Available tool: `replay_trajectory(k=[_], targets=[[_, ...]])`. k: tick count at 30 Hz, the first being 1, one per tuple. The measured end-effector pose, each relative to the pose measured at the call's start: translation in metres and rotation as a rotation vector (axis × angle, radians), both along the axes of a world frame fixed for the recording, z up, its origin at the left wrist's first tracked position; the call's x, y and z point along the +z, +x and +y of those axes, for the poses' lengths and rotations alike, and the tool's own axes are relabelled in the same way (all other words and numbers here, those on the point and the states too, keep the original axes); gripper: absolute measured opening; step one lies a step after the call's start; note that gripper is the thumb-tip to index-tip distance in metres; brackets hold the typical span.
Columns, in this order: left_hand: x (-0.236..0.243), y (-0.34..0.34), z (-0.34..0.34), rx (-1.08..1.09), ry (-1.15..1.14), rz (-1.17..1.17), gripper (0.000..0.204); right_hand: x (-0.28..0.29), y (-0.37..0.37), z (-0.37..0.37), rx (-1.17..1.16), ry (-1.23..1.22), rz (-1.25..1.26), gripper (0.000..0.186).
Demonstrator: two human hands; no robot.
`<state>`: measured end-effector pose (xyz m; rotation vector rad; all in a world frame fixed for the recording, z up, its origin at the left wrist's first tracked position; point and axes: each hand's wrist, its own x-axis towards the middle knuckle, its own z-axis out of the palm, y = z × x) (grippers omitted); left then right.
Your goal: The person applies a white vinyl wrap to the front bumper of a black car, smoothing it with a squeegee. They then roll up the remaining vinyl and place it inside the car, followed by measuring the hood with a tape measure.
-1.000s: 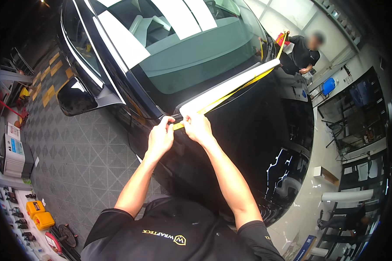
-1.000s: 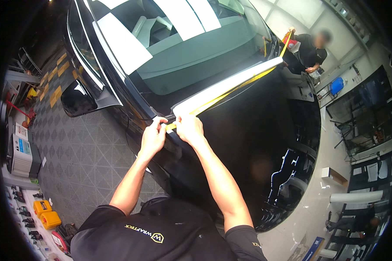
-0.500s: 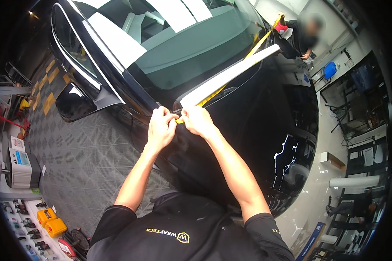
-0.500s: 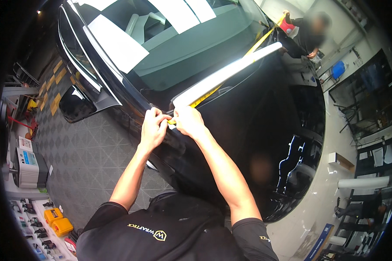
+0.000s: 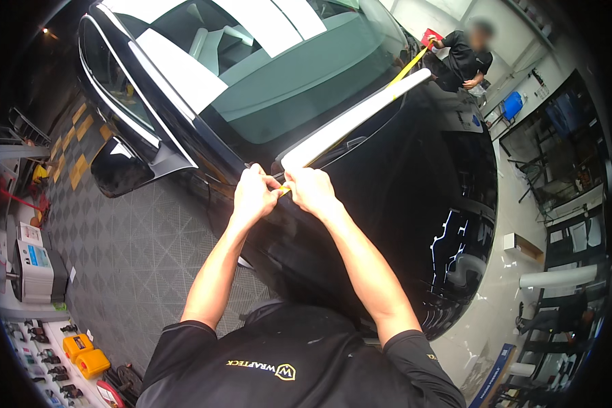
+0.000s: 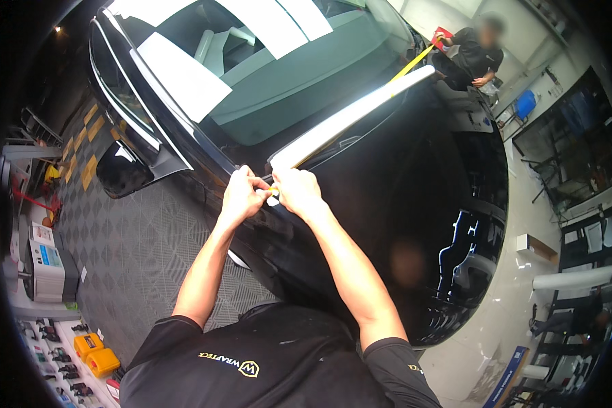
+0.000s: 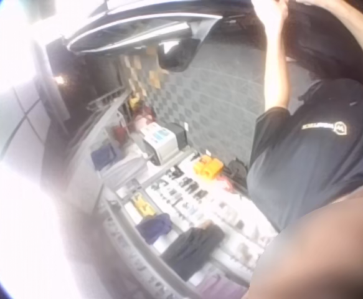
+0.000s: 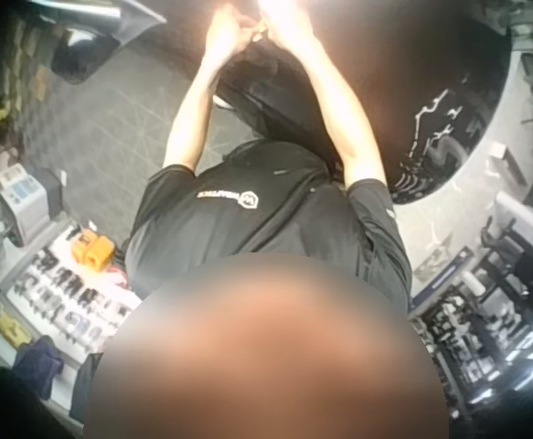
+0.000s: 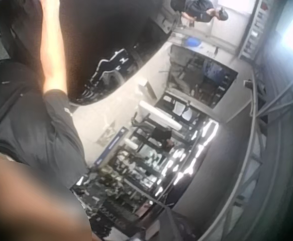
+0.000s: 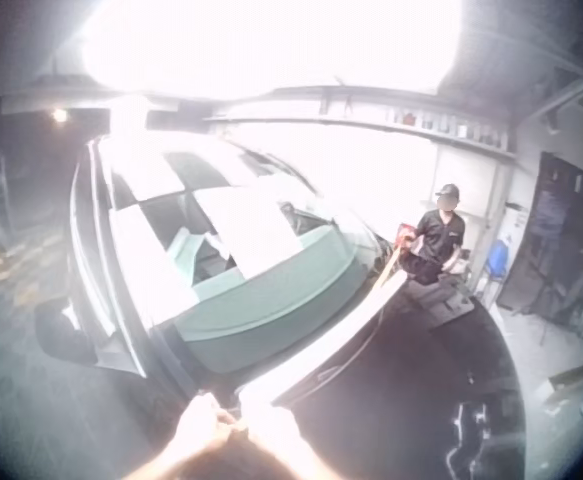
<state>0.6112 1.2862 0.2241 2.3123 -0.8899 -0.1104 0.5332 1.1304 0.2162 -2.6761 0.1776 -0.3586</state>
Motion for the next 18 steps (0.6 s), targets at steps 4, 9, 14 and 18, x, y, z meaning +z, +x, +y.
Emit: replay_trajectory(k=[4,9,14,18], targets=[[-0.004,0.011,-0.007,0.014,0.058,0.006,0.019,-0.002,-0.004,0.000,-0.028,0.046,-0.027,0.013],[-0.015,0.019,-0.007,-0.046,0.054,-0.008,0.023,-0.003,-0.013,0.004,-0.098,0.319,-0.112,0.020],[-0.017,0.020,-0.006,-0.044,0.025,0.045,0.022,0.008,-0.002,-0.014,-0.523,0.726,-0.333,0.035],[-0.011,0.016,-0.006,-0.021,0.009,0.088,0.022,0.024,0.037,-0.056,-0.789,0.668,-0.100,0.057]])
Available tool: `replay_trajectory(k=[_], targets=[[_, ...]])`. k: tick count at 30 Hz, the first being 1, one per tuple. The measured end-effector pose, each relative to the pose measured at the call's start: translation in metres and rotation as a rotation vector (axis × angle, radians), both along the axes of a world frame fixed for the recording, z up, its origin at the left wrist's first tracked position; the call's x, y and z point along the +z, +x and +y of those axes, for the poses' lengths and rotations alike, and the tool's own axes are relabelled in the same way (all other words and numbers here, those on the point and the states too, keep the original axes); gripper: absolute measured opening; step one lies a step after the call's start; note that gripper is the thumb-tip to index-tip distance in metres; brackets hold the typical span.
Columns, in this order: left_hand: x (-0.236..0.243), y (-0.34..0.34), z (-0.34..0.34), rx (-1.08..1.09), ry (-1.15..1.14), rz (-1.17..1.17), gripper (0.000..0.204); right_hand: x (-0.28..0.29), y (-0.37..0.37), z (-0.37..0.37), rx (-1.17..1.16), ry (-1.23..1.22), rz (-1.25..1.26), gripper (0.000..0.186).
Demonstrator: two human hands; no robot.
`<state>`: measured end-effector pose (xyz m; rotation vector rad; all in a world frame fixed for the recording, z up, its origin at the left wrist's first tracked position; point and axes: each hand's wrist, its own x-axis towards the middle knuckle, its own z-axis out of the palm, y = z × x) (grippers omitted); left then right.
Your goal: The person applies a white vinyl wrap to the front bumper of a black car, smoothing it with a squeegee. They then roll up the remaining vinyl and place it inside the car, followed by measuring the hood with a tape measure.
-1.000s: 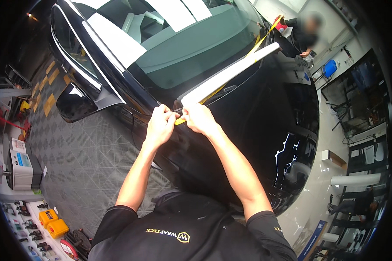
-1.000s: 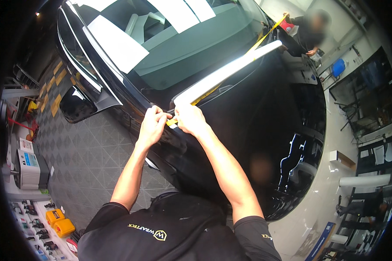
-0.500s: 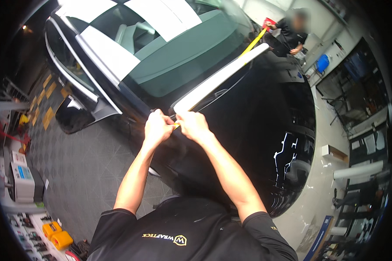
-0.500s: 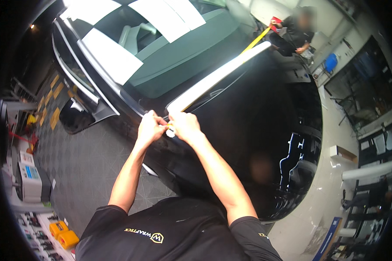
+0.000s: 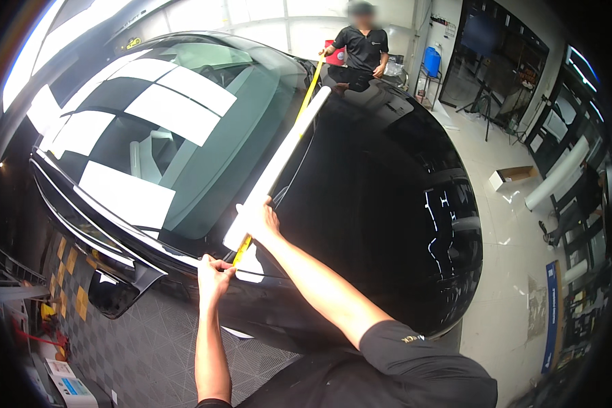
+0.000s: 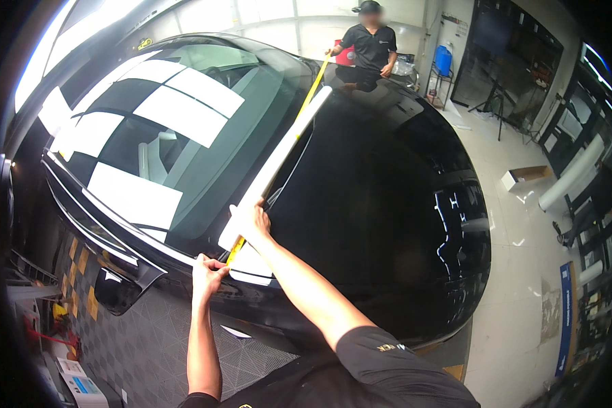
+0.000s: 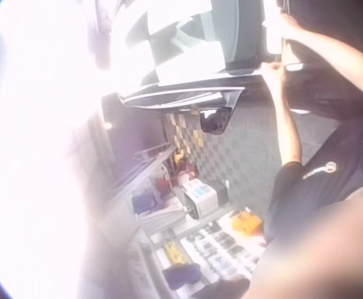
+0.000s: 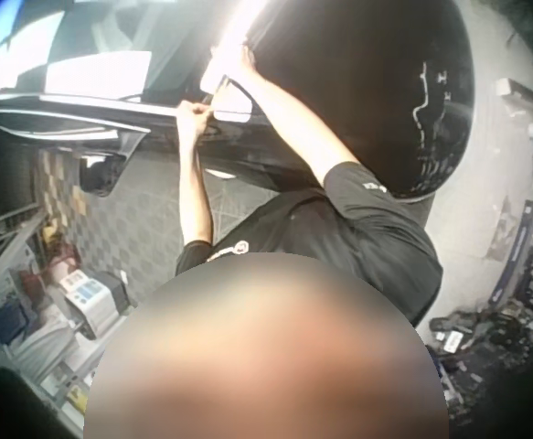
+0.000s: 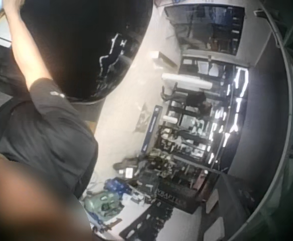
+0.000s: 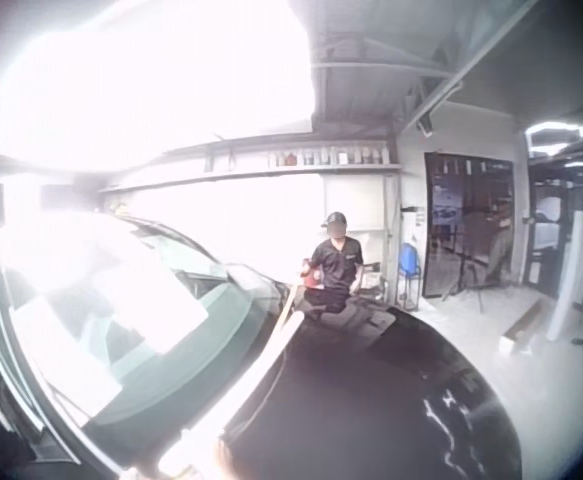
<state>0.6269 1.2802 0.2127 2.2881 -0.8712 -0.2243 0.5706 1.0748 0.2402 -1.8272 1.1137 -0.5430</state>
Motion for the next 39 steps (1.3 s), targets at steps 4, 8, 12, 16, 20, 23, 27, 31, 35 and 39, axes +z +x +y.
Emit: replay_trajectory(k=[4,8,12,16,20,23,27,31,35,39], targets=[[0.005,-0.003,0.001,-0.003,-0.002,0.038,0.021,0.008,0.028,-0.022,-0.132,0.075,0.138,0.074],[0.007,-0.003,0.002,-0.007,0.007,0.023,0.021,0.005,0.046,-0.034,-0.274,0.290,0.043,0.089],[0.006,-0.004,0.001,-0.011,-0.020,0.029,0.020,-0.014,0.030,-0.055,-0.394,0.286,-0.399,0.029],[0.009,-0.005,0.000,-0.013,0.004,0.011,0.021,-0.030,-0.066,-0.074,-0.020,0.460,-0.876,0.004],[0.012,-0.003,0.001,-0.031,0.021,-0.018,0.021,-0.022,-0.198,-0.065,0.195,0.492,-0.882,0.015],[0.011,-0.001,0.001,-0.036,0.027,-0.019,0.020,-0.028,-0.290,-0.031,0.088,0.364,-0.777,0.028],[0.005,0.001,0.002,-0.036,0.013,-0.030,0.020,-0.046,-0.411,0.014,-0.102,-0.004,-0.426,0.047],[0.003,0.005,0.004,-0.070,0.022,-0.058,0.019,-0.056,-0.508,0.079,-0.314,-0.240,-0.132,0.058],[0.010,0.002,0.003,-0.056,0.041,-0.047,0.019,-0.057,-0.551,0.131,-0.470,-0.165,-0.137,0.059],[0.020,-0.019,-0.008,0.073,-0.029,0.035,0.017,-0.061,-0.559,0.145,-0.549,-0.099,-0.290,0.058]])
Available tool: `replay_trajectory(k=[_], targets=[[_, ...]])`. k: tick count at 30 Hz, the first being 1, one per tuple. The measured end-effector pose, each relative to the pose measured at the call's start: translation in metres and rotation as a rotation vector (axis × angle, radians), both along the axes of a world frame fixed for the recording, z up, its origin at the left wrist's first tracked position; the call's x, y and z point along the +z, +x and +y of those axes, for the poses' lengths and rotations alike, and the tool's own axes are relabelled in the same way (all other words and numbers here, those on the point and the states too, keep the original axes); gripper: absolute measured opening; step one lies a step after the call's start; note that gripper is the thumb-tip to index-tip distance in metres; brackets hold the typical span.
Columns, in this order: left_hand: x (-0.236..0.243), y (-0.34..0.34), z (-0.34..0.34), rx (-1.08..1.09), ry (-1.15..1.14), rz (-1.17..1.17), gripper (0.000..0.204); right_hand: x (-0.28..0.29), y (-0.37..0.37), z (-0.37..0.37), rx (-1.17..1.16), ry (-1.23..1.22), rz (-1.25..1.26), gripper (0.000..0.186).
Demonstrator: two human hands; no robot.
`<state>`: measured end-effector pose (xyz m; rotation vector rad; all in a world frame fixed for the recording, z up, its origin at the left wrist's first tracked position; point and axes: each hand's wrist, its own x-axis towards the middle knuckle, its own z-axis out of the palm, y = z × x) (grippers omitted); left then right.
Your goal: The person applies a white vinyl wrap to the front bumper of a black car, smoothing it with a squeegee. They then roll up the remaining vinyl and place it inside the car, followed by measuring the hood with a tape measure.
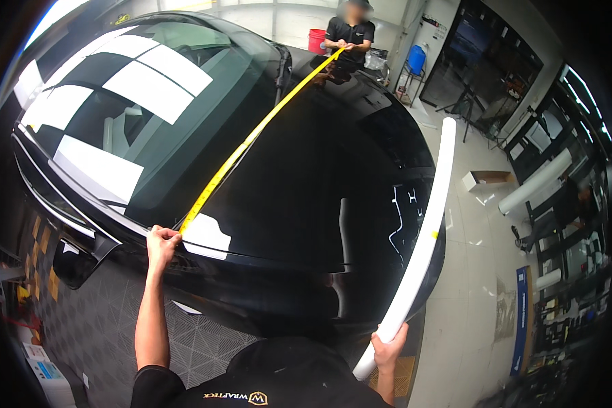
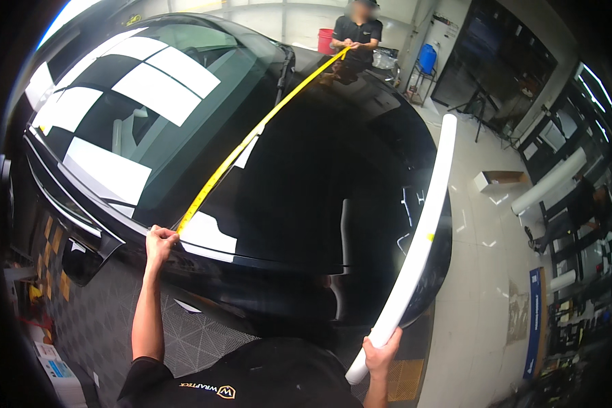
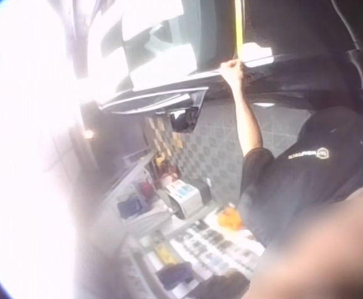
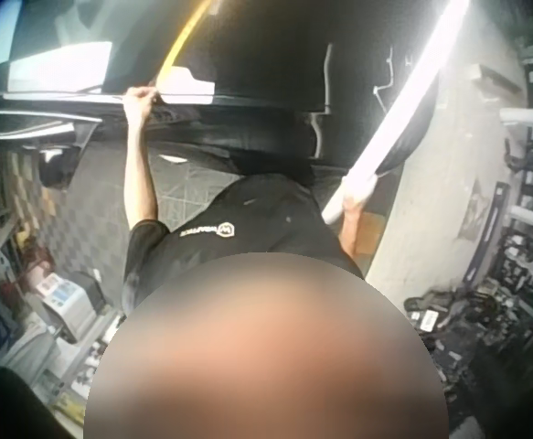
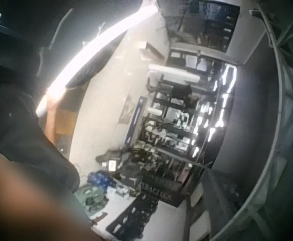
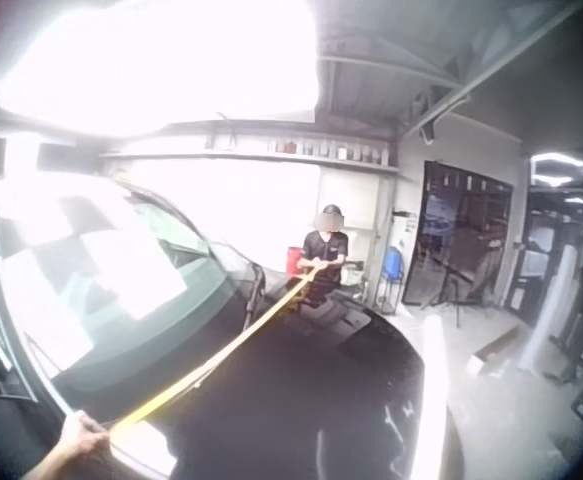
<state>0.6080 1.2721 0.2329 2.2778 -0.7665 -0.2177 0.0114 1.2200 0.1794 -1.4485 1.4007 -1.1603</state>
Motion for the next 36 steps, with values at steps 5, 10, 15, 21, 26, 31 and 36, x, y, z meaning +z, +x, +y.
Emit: replay_trajectory(k=[5,10,15,21,26,31,36], targets=[[0.005,-0.050,-0.040,-0.163,-0.054,-0.256,0.016,0.002,-0.013,-0.010,-0.003,-0.052,-0.063,0.059],[-0.007,-0.138,-0.149,-0.438,-0.271,0.571,0.013,0.010,-0.019,-0.024,0.103,-0.060,-0.133,0.060],[-0.005,-0.216,-0.197,-0.485,-0.221,0.478,0.021,0.026,0.002,-0.038,0.344,-0.081,-0.168,0.063],[0.022,-0.238,-0.077,-0.980,-0.640,1.086,0.074,0.049,0.044,-0.030,0.695,-0.436,0.148,0.042],[0.039,-0.188,0.026,-0.744,-1.291,1.189,0.074,0.043,0.120,0.010,1.130,-0.554,0.523,0.051],[0.045,-0.109,0.173,-0.303,-1.655,1.096,0.031,0.054,0.236,0.071,1.379,-0.301,0.500,0.066],[0.112,-0.006,0.255,-0.316,-1.490,0.899,0.025,0.027,0.376,0.158,1.385,-0.366,0.200,0.038]])
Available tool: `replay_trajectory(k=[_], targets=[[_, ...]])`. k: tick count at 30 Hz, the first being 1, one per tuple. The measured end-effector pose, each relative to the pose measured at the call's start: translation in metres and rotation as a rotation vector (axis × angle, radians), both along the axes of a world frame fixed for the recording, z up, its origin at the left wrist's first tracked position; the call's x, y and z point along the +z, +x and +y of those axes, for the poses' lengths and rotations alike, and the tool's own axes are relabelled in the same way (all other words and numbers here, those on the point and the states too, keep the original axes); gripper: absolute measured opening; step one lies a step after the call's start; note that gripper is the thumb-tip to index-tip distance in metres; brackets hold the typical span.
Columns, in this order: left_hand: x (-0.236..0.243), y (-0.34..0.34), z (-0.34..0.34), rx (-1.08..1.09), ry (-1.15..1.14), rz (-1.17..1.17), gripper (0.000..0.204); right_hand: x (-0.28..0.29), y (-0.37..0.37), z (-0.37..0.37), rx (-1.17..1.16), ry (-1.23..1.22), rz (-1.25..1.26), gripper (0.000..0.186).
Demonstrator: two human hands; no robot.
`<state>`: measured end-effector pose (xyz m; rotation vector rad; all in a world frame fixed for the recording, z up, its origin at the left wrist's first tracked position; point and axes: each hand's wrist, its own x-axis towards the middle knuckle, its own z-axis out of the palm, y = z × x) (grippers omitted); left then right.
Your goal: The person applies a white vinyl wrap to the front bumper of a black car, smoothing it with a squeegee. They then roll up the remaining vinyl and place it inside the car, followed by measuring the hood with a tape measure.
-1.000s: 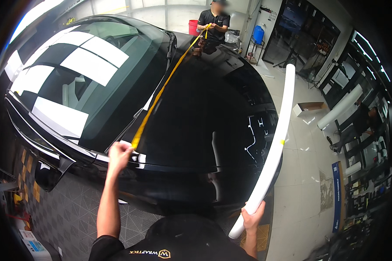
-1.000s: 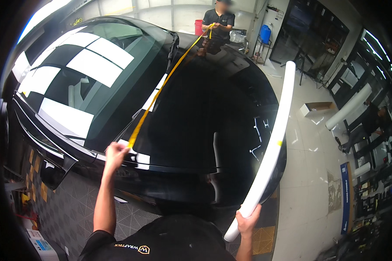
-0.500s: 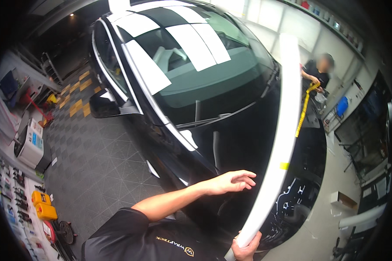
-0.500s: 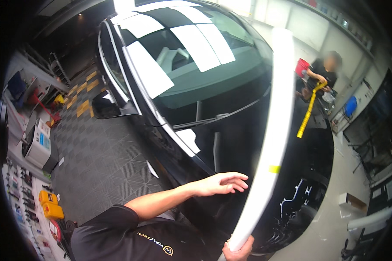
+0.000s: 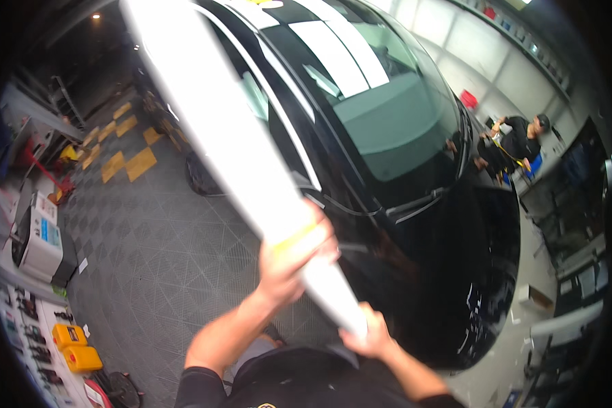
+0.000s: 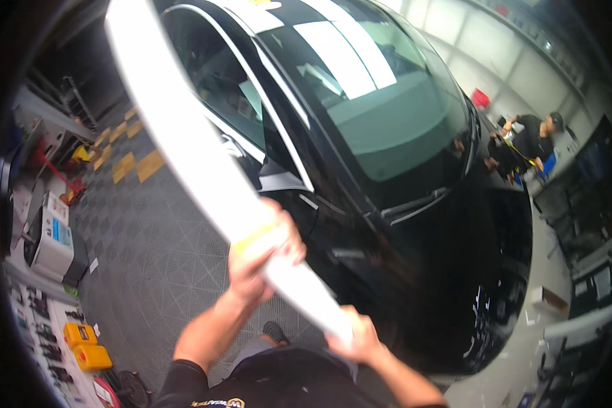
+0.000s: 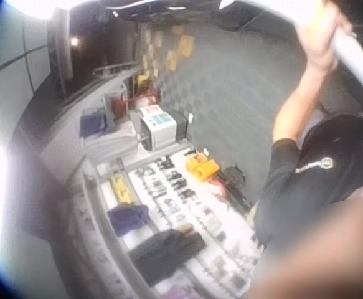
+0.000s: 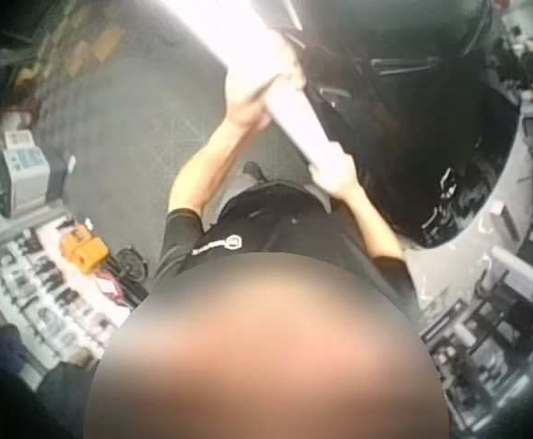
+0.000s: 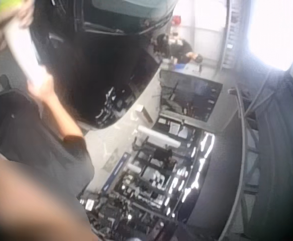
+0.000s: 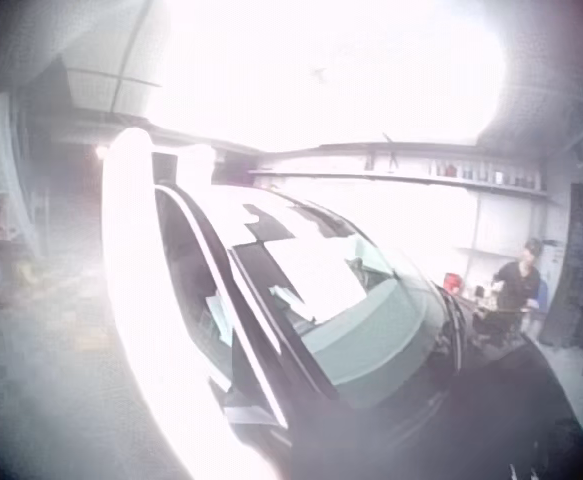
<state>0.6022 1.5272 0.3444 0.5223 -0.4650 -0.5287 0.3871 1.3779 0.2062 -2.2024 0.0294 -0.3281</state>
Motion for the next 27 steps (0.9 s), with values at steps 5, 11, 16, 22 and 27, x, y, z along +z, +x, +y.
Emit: replay_trajectory(k=[5,11,16,22,27], targets=[[0.094,0.036,0.019,0.007,0.369,-0.767,0.033,-0.051,0.179,0.131,0.284,0.959,-0.263,0.037],[0.044,0.167,0.178,0.386,0.410,-0.560,0.026,-0.081,0.305,0.259,0.364,0.691,-0.128,0.036],[-0.047,0.343,0.304,0.846,0.506,-0.201,0.020,-0.131,0.451,0.322,0.293,0.409,0.090,0.036],[-0.158,0.558,0.441,1.195,0.524,0.318,0.020,-0.183,0.698,0.419,0.246,-0.035,0.227,0.041],[-0.242,0.567,0.610,1.290,0.121,0.691,0.021,-0.169,0.842,0.479,0.666,-0.389,0.266,0.043]])
